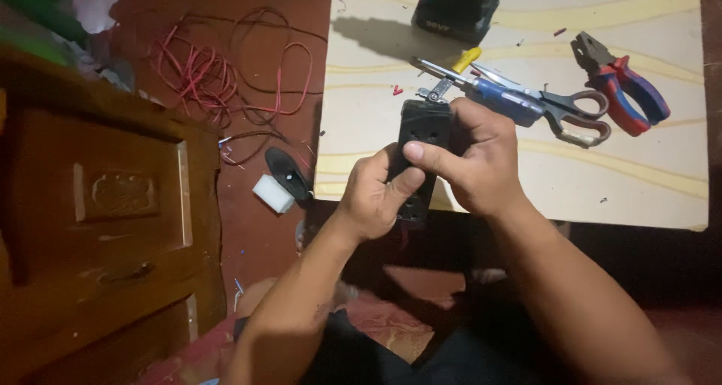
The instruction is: The recorder is repairing an electrical power strip by stripping wires and connecting them to internal terminals.
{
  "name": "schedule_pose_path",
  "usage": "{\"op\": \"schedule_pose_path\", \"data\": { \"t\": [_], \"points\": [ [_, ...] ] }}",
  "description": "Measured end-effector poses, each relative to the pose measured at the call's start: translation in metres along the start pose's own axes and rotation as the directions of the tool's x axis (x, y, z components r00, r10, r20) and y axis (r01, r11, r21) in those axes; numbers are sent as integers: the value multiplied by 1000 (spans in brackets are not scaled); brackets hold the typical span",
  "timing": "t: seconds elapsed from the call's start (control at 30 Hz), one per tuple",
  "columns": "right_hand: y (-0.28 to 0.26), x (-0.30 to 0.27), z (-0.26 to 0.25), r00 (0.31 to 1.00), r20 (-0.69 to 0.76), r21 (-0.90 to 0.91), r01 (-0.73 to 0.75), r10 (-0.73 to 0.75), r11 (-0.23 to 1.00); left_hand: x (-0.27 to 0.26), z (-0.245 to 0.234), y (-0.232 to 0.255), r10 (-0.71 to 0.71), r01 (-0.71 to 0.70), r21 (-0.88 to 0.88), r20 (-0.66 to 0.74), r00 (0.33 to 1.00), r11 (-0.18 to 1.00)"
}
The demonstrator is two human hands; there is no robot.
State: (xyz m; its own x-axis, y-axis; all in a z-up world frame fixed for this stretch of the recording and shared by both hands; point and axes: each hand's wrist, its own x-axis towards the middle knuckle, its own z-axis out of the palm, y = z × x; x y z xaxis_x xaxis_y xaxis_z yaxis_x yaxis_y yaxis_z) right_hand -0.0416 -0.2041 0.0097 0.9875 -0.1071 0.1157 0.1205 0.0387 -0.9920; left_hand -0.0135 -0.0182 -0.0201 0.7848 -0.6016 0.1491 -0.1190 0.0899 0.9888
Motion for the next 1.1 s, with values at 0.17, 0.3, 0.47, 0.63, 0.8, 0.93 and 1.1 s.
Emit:
{"op": "schedule_pose_path", "data": {
  "t": [0.17, 0.3, 0.47, 0.63, 0.8, 0.93, 1.1],
  "points": [
    [17, 3, 4, 991, 19, 269, -134, 134, 954, -2, -2, -16, -249, 183, -652, -9, 969, 736],
    [2, 8, 14, 979, 190, 356, -142, 77, 924, 1, -10, -13, -271, 139, -744, -58, 961, 653],
    [7, 9, 17, 980, 180, 264, -128, 82, 956, 11, -10, -4, -360, 200, -725, -71, 930, 659],
    [12, 9, 25, 969, 176, 251, -217, 176, 943, 16, -14, -24, -430, 129, -892, -79, 900, 434],
    [26, -1, 29, 946, 215, 197, -285, 242, 938, 12, -30, -49, -477, -7, -926, -201, 856, 377],
    [5, -6, 50, 864, 365, 76, -398, 346, 914, 23, -36, -11, -672, -129, -888, -423, 607, 442],
    [3, -7, 67, 840, 351, 161, -490, 414, 857, 19, -43, -6, -435, -218, -626, -712, 550, 749]
  ]
}}
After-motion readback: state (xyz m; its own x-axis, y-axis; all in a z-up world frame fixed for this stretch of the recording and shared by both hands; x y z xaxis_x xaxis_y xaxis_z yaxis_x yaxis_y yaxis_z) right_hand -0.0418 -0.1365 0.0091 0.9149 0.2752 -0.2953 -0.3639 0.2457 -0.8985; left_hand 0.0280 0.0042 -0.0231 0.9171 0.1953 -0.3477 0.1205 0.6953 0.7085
